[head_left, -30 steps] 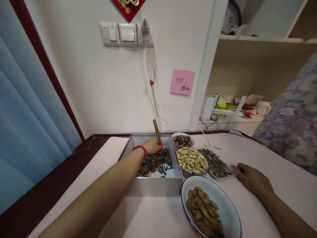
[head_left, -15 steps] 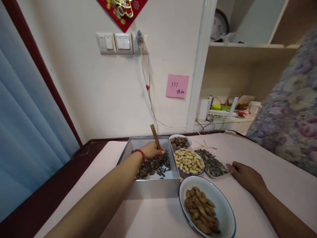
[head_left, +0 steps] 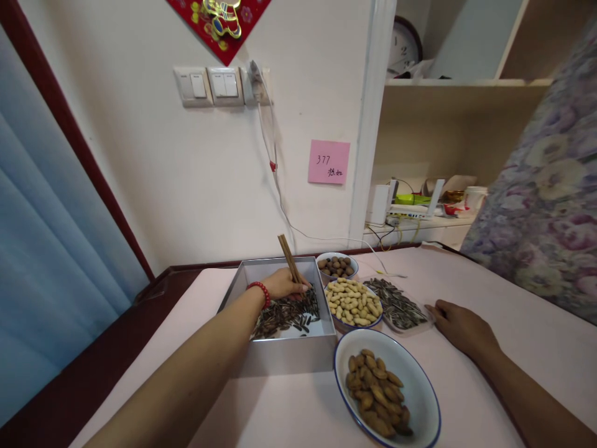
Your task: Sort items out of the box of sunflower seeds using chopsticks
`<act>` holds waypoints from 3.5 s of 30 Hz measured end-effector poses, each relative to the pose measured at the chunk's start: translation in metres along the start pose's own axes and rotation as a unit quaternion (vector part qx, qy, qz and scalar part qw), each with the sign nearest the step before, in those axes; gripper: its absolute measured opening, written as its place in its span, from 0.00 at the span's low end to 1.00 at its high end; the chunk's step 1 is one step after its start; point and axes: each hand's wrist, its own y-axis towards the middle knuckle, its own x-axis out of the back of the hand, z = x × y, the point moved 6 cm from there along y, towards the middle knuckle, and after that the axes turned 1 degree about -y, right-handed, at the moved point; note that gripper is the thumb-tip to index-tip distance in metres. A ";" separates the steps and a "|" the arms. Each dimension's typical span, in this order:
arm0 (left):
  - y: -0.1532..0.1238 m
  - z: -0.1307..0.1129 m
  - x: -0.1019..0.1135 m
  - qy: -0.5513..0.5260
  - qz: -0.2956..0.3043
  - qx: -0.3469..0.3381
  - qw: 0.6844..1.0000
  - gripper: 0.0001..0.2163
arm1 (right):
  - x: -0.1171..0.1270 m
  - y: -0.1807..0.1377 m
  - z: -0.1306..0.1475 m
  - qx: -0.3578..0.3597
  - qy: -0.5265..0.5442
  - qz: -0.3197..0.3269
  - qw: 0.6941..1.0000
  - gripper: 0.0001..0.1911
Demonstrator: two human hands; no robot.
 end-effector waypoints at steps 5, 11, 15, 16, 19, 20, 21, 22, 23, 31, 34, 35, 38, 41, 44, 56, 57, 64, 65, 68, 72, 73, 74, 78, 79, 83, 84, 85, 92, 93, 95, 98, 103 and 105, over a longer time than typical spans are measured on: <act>0.002 0.003 -0.002 -0.008 0.013 0.000 1.000 0.24 | -0.001 0.001 -0.002 -0.001 0.000 -0.004 1.000 0.24; 0.001 0.001 -0.001 -0.014 0.027 -0.001 1.000 0.26 | -0.003 0.004 -0.004 0.000 0.001 -0.009 1.000 0.23; 0.001 0.000 -0.002 -0.018 0.036 0.004 0.999 0.25 | -0.003 0.004 -0.005 0.003 0.002 -0.014 1.000 0.23; 0.000 0.001 -0.002 -0.018 0.039 0.007 0.999 0.25 | -0.003 0.004 -0.005 0.004 0.002 -0.015 1.000 0.23; 0.000 0.002 -0.004 -0.018 0.045 0.012 0.999 0.25 | -0.004 0.004 -0.006 0.005 0.003 -0.019 1.000 0.23; 0.000 0.002 -0.004 -0.018 0.045 0.013 0.999 0.24 | -0.004 0.004 -0.006 0.005 0.003 -0.020 1.000 0.23; 0.000 0.002 -0.004 -0.018 0.045 0.012 0.999 0.24 | -0.004 0.005 -0.006 0.005 0.004 -0.020 1.000 0.23; 0.000 0.001 -0.004 -0.018 0.044 0.011 0.999 0.24 | -0.005 0.005 -0.006 0.005 0.004 -0.019 1.000 0.23; 0.000 0.001 -0.004 -0.019 0.042 0.010 0.999 0.24 | -0.005 0.005 -0.007 0.004 0.004 -0.019 1.000 0.23; -0.001 0.000 -0.007 -0.024 0.036 0.002 0.999 0.22 | -0.008 0.006 -0.009 -0.005 -0.001 0.000 1.000 0.24; -0.002 -0.002 -0.008 -0.022 0.036 -0.001 0.999 0.20 | -0.007 0.006 -0.009 -0.004 -0.001 0.002 1.000 0.24; -0.002 -0.003 -0.008 -0.021 0.037 -0.002 0.999 0.20 | -0.007 0.005 -0.008 -0.004 -0.002 0.002 1.000 0.24; -0.003 -0.004 -0.007 -0.016 0.036 -0.001 0.999 0.19 | -0.006 0.005 -0.008 -0.004 -0.002 0.003 1.000 0.24; -0.004 -0.004 -0.007 -0.010 0.034 0.003 0.999 0.18 | -0.006 0.005 -0.007 -0.002 -0.001 0.003 1.000 0.24; -0.004 -0.004 -0.007 -0.007 0.036 0.009 0.999 0.17 | -0.006 0.005 -0.007 -0.004 -0.001 0.003 1.000 0.23; -0.004 -0.002 -0.005 0.009 0.042 0.014 0.999 0.18 | -0.004 0.003 -0.007 -0.007 -0.002 0.007 1.000 0.25; -0.004 -0.002 -0.005 0.012 0.038 0.011 0.999 0.17 | -0.004 0.003 -0.007 -0.007 -0.001 0.007 1.000 0.24; -0.004 -0.007 -0.003 0.046 0.008 -0.019 0.999 0.13 | -0.004 0.004 -0.006 -0.005 0.005 0.003 1.000 0.24; -0.004 -0.007 -0.003 0.048 0.006 -0.021 0.999 0.13 | -0.004 0.004 -0.006 -0.004 0.005 0.003 1.000 0.24; -0.004 -0.007 -0.004 0.045 0.005 -0.019 0.999 0.14 | -0.004 0.004 -0.007 -0.002 0.005 0.002 1.000 0.24; -0.002 -0.004 -0.005 0.025 0.003 -0.008 1.000 0.15 | -0.005 0.005 -0.008 -0.001 0.005 0.001 1.000 0.25; -0.002 -0.002 -0.005 0.019 0.002 -0.004 1.000 0.16 | -0.005 0.005 -0.008 0.000 0.006 0.002 1.000 0.25; -0.001 -0.001 -0.004 0.015 0.001 0.001 1.000 0.17 | -0.005 0.005 -0.008 0.001 0.007 0.002 1.000 0.24; 0.000 0.003 -0.002 0.003 0.001 0.017 1.000 0.20 | -0.005 0.004 -0.007 0.005 0.011 -0.003 1.000 0.24; 0.000 0.004 -0.002 0.001 0.001 0.019 1.000 0.20 | -0.005 0.005 -0.007 0.005 0.013 -0.004 1.000 0.24; -0.001 0.004 -0.002 -0.007 0.003 0.021 1.000 0.22 | -0.005 0.005 -0.007 0.010 0.020 -0.004 1.000 0.24; -0.002 0.004 -0.003 -0.009 0.006 0.021 1.000 0.22 | -0.005 0.006 -0.008 0.009 0.022 -0.004 1.000 0.24; -0.003 0.004 -0.004 -0.010 0.011 0.022 1.000 0.22 | -0.006 0.006 -0.008 0.009 0.024 -0.004 1.000 0.24; -0.008 0.000 -0.008 -0.014 0.045 0.020 0.999 0.23 | -0.009 0.007 -0.010 0.003 0.028 0.004 1.000 0.24; -0.008 -0.001 -0.008 -0.015 0.049 0.020 0.998 0.23 | -0.009 0.007 -0.010 0.004 0.028 0.005 1.000 0.24; -0.008 -0.001 -0.010 -0.016 0.056 0.020 0.998 0.23 | -0.010 0.008 -0.011 0.005 0.030 0.008 1.000 0.25; -0.008 -0.001 -0.012 -0.019 0.066 0.020 0.997 0.23 | -0.011 0.009 -0.011 0.004 0.033 0.008 0.999 0.25; -0.005 0.002 -0.013 -0.029 0.048 0.020 0.998 0.19 | -0.011 0.009 -0.012 -0.001 0.038 0.011 0.999 0.25; -0.005 0.003 -0.012 -0.041 0.027 0.024 0.999 0.17 | -0.011 0.009 -0.013 -0.002 0.038 0.017 0.999 0.25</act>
